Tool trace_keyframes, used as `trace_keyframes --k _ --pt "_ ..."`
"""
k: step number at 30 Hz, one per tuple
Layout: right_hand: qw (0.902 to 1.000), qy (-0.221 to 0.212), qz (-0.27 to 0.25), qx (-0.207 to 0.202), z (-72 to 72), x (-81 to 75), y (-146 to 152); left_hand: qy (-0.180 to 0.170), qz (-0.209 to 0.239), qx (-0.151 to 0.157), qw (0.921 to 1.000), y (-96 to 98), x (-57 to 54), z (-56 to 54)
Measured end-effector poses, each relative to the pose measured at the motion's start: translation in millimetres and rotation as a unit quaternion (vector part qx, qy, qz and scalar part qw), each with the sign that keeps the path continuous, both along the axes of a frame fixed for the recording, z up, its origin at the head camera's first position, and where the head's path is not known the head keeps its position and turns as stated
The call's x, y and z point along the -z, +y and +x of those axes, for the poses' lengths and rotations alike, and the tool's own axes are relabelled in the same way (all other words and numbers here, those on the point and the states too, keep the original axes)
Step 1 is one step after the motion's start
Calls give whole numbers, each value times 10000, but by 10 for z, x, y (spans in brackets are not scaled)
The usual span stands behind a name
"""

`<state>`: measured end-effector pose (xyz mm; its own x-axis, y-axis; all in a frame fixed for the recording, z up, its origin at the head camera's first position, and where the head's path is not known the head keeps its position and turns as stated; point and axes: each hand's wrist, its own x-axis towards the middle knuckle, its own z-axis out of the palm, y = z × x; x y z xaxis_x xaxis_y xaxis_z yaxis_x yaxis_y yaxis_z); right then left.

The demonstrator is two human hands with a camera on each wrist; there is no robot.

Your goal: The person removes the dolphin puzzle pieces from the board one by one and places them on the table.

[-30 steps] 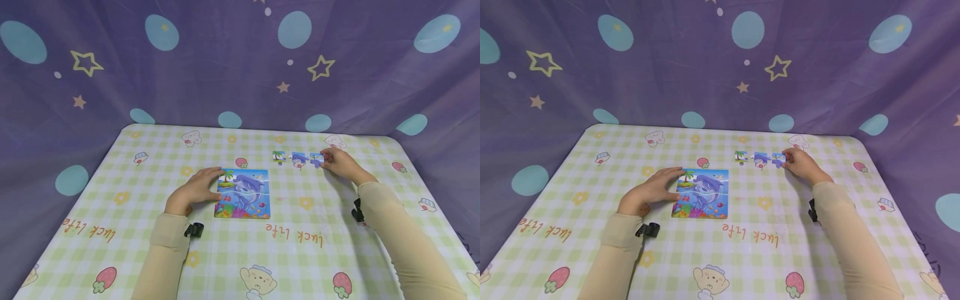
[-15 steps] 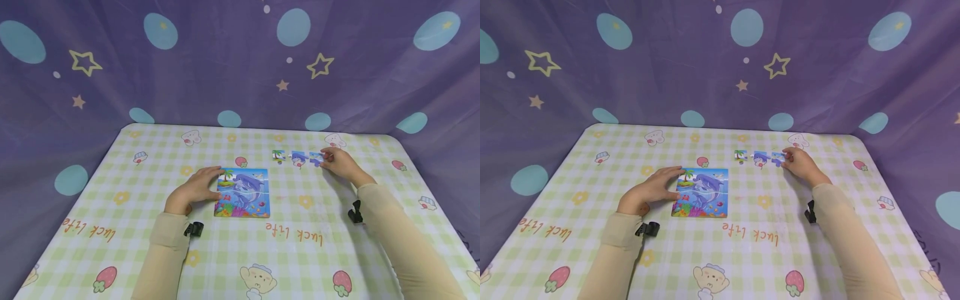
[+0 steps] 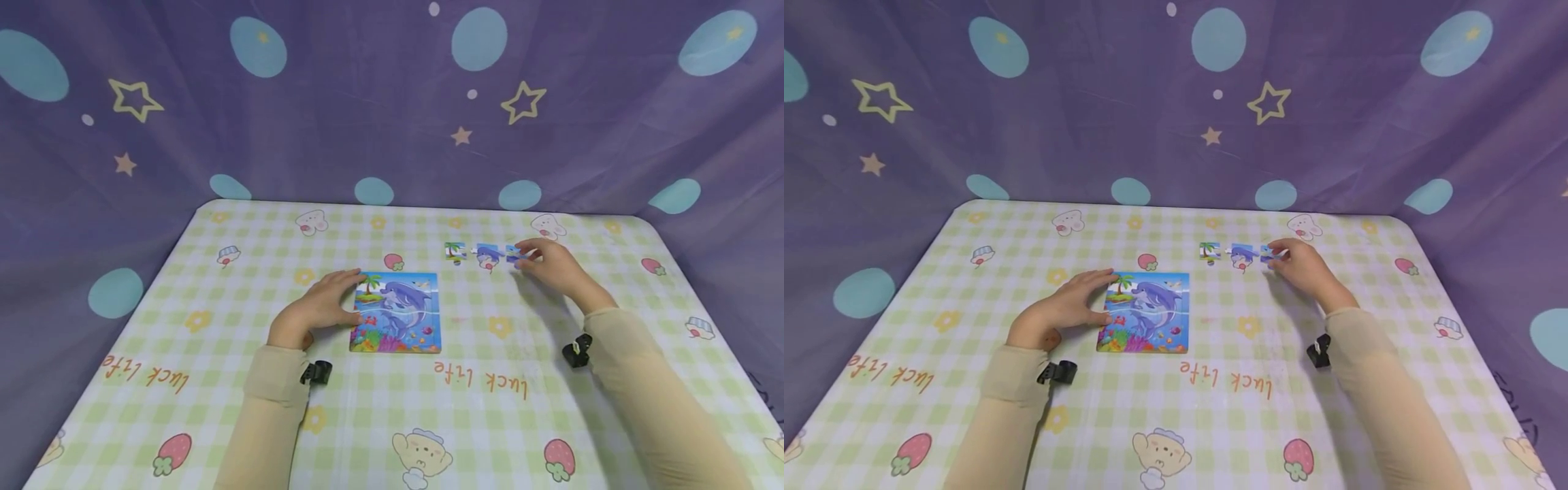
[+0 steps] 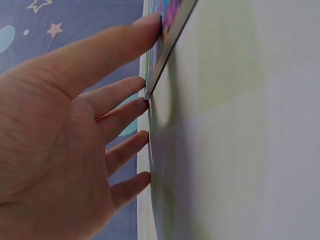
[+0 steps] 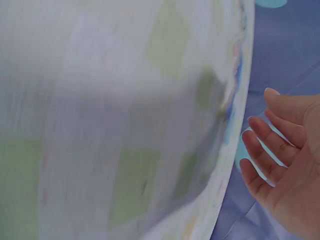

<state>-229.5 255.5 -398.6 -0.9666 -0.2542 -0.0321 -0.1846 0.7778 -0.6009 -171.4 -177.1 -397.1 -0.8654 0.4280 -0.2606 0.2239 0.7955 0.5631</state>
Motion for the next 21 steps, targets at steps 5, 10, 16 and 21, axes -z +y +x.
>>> trace_keyframes --k 5,10,16,21 --pt "9996 146 -249 3 69 -28 -99 7 -29 -16 10000 5 -5 6" --pt "9991 155 -388 24 149 -11 -207 10 -25 24 10000 5 -1 12" --pt "9981 244 -551 152 237 -15 -347 -18 10 56 10000 4 8 16" --pt "9954 336 -896 89 322 -57 -503 -9 -4 101 9999 -5 18 9"
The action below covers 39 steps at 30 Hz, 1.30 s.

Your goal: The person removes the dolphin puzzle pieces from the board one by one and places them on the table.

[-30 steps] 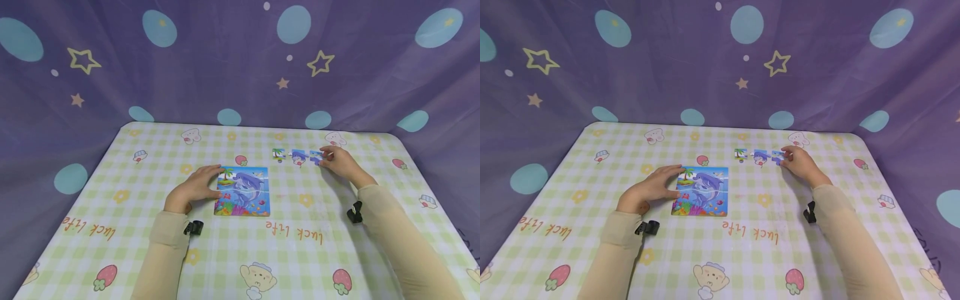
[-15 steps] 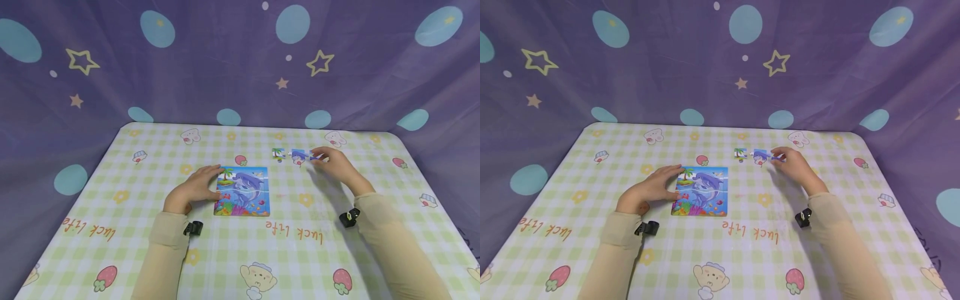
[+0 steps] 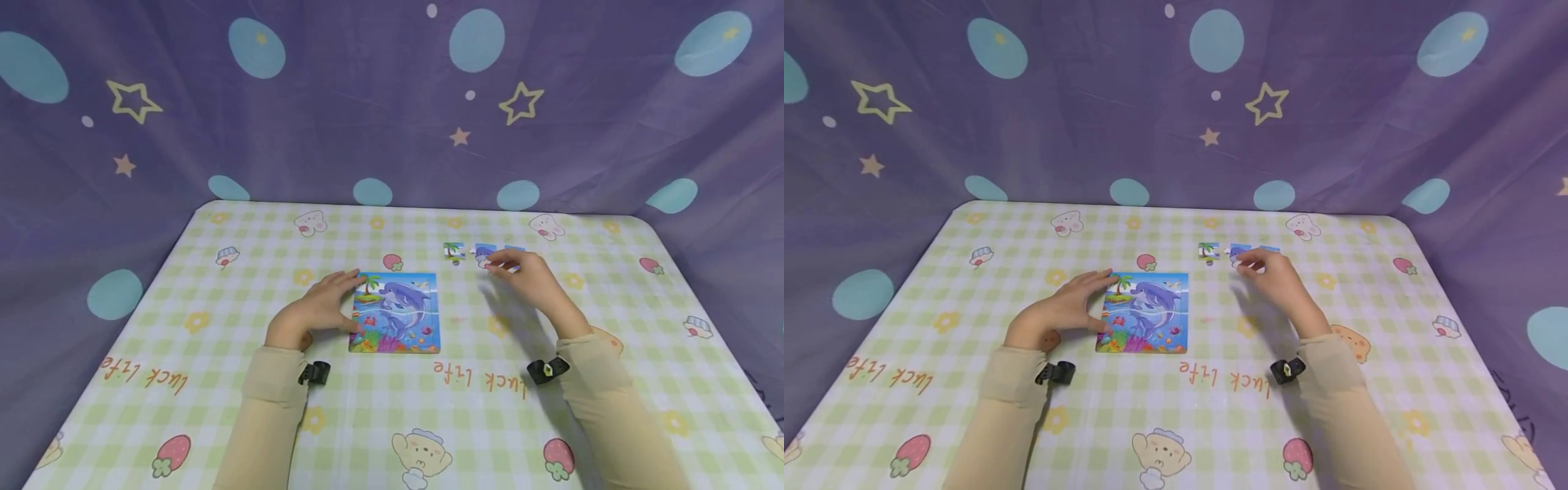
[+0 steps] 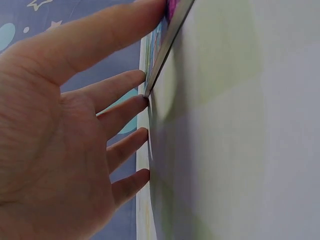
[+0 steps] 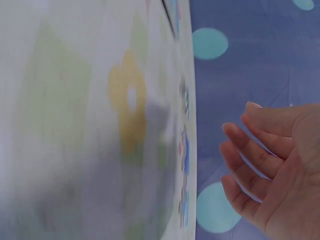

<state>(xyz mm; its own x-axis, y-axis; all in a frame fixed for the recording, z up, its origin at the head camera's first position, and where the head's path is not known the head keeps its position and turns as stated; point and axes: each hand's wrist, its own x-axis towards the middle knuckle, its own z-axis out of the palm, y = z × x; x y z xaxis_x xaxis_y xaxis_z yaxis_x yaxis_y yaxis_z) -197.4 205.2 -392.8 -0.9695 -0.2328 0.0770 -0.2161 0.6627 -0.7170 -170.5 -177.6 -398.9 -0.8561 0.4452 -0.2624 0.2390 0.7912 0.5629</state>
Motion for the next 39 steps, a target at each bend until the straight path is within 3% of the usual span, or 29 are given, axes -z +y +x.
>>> trace_keyframes --k 9,24,39 --pt "9993 107 -342 -94 118 11 -278 74 -10 44 10000 -13 21 -7" --pt "9940 -195 -998 -398 138 40 -781 79 82 66 9999 -3 3 4" --pt "9895 -523 -1123 -744 178 54 -1297 147 -92 55 9998 -1 39 -22"
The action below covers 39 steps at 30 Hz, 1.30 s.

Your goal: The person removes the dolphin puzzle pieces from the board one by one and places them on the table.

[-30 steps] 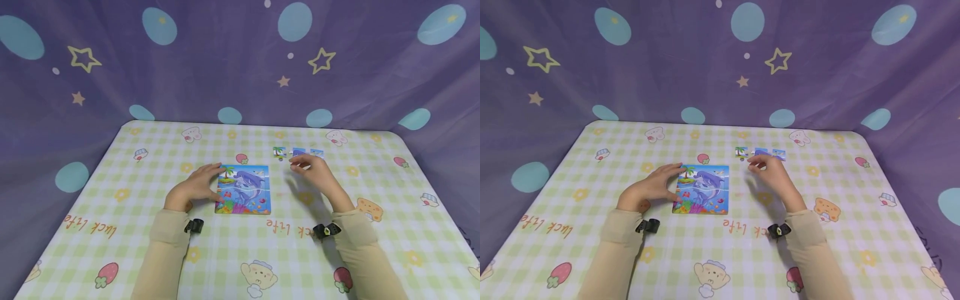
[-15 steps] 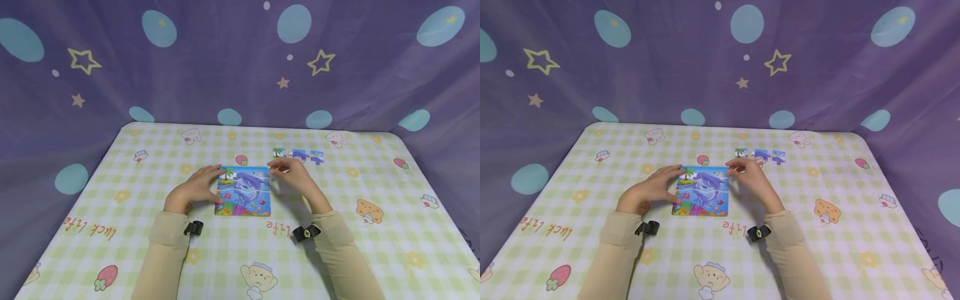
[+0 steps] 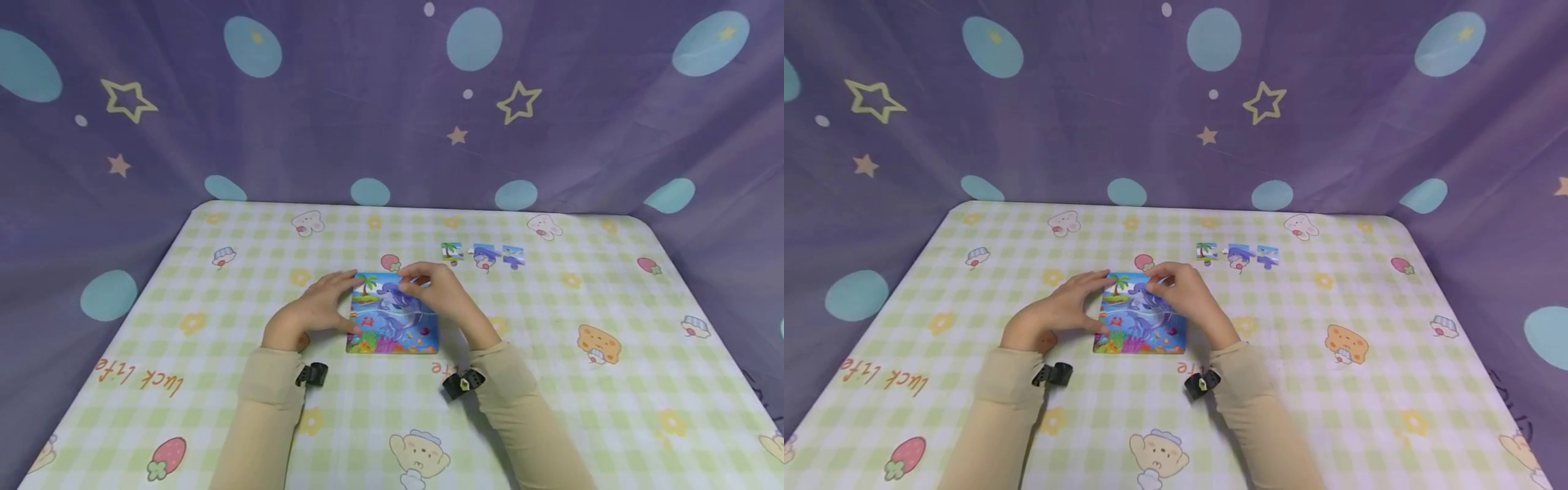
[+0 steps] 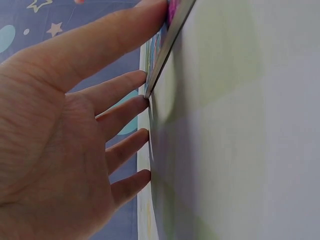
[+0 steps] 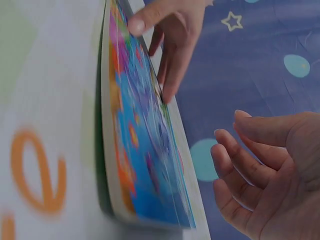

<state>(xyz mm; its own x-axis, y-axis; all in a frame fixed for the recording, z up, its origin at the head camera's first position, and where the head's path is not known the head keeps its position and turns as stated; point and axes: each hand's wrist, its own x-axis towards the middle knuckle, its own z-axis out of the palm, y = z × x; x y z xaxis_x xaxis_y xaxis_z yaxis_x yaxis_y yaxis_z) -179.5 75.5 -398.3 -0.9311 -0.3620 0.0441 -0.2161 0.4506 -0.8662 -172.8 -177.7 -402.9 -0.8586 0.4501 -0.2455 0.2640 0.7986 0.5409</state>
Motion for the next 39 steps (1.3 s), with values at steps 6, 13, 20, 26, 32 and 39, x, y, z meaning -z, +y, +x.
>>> trace_keyframes --k 6,13,20,26,32,39 --pt "9999 22 55 -147 3 20 -187 -17 -36 4 10000 2 -16 17" --pt "9997 -43 167 -143 -14 70 -334 22 -25 68 10000 7 -12 19" --pt "9980 -252 544 -185 -35 93 -467 -80 26 2 10000 0 -29 22" --pt "9959 -292 784 -352 -34 137 -527 -118 71 26 9999 -1 -32 16" --pt "9922 -444 1080 -442 -10 156 -570 -174 91 34 9998 1 -35 15" --pt "9868 -404 1491 -486 28 159 -640 -111 46 43 9999 7 -43 15"
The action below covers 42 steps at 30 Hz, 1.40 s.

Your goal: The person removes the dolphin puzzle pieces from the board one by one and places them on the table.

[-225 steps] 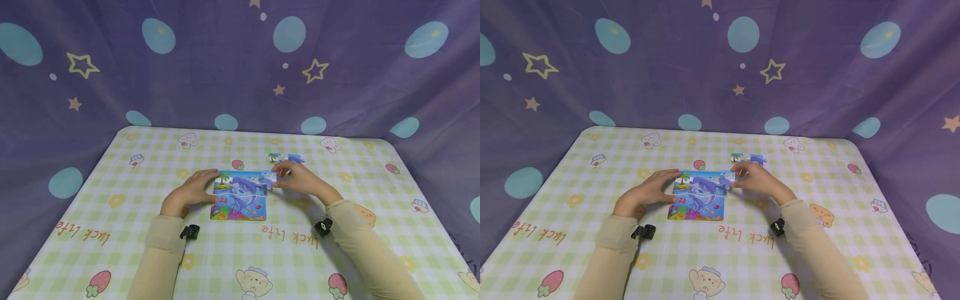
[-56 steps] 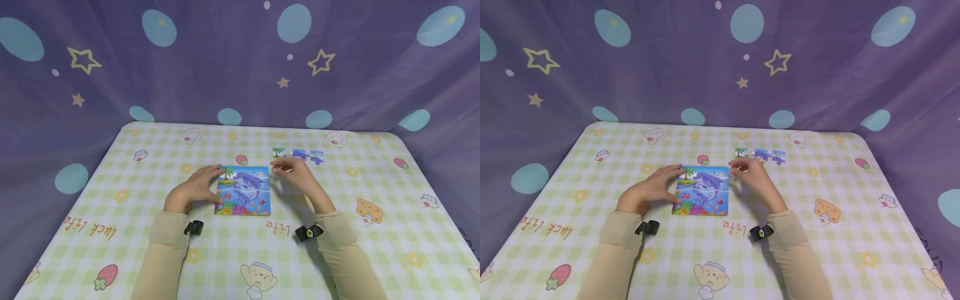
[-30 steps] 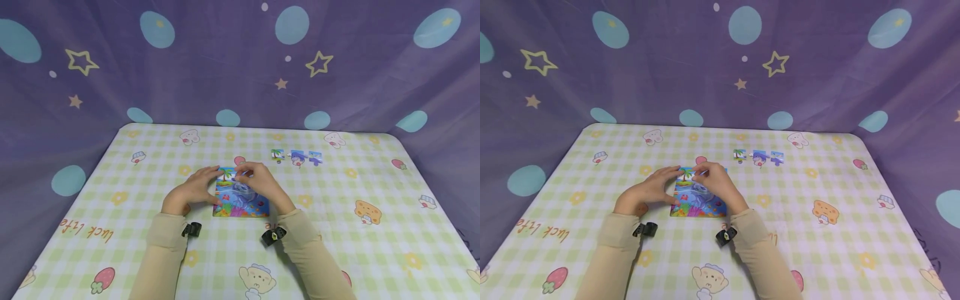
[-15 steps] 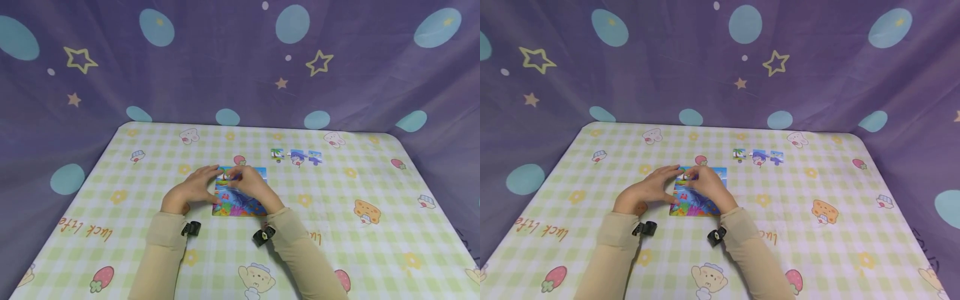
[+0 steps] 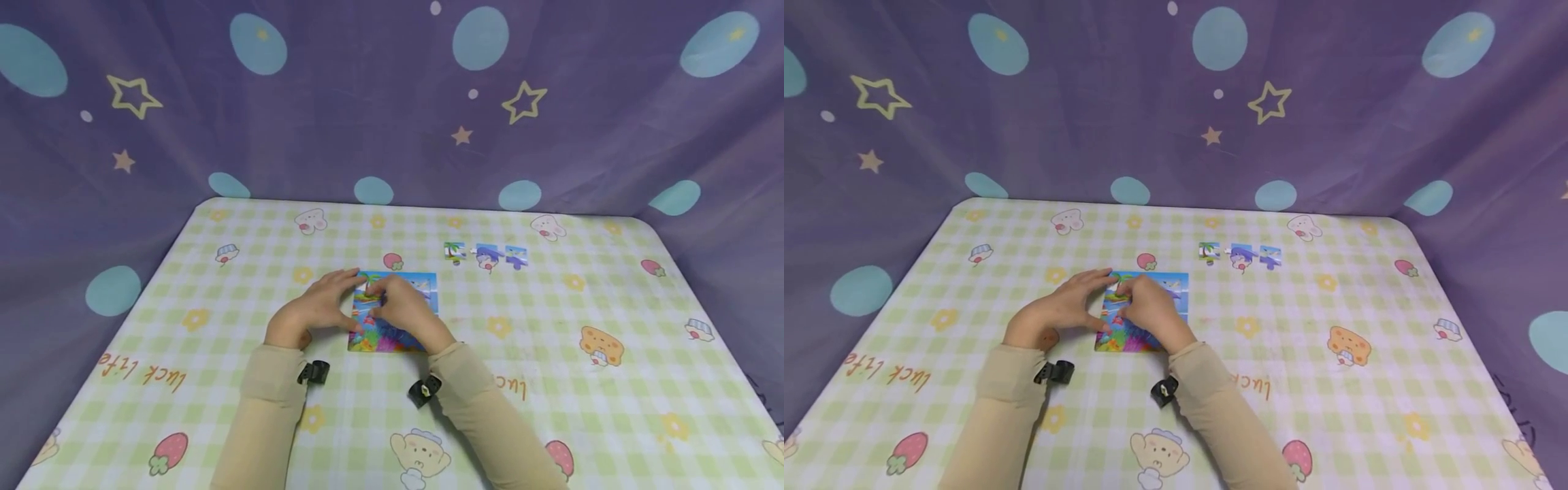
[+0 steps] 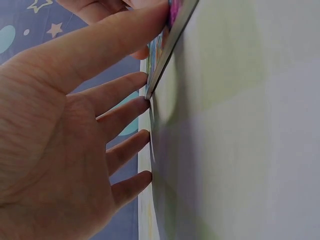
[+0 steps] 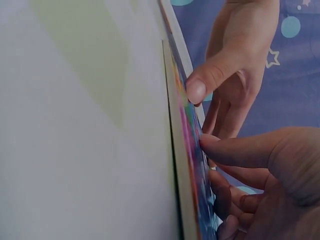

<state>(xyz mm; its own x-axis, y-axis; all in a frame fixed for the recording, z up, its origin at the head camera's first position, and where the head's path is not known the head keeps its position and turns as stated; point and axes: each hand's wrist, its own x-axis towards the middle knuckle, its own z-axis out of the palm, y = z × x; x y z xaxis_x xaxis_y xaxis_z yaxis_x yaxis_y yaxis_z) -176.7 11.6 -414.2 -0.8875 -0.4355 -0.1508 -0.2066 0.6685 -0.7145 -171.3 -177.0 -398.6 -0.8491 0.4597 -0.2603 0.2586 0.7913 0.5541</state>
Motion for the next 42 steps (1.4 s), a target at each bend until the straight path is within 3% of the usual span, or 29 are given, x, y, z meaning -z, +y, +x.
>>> trace_keyframes --k 9,20,31,42 --pt "9992 190 355 -79 3 17 -31 -39 -36 -3 10000 2 -6 7" --pt "10000 17 91 0 -11 4 -10 64 -36 20 10000 3 13 -9" --pt "9981 83 -483 -365 -37 -6 56 92 -72 23 9999 -9 -2 -15" --pt "9979 -189 -605 -98 -23 -28 69 122 -33 29 9999 -8 7 -12"
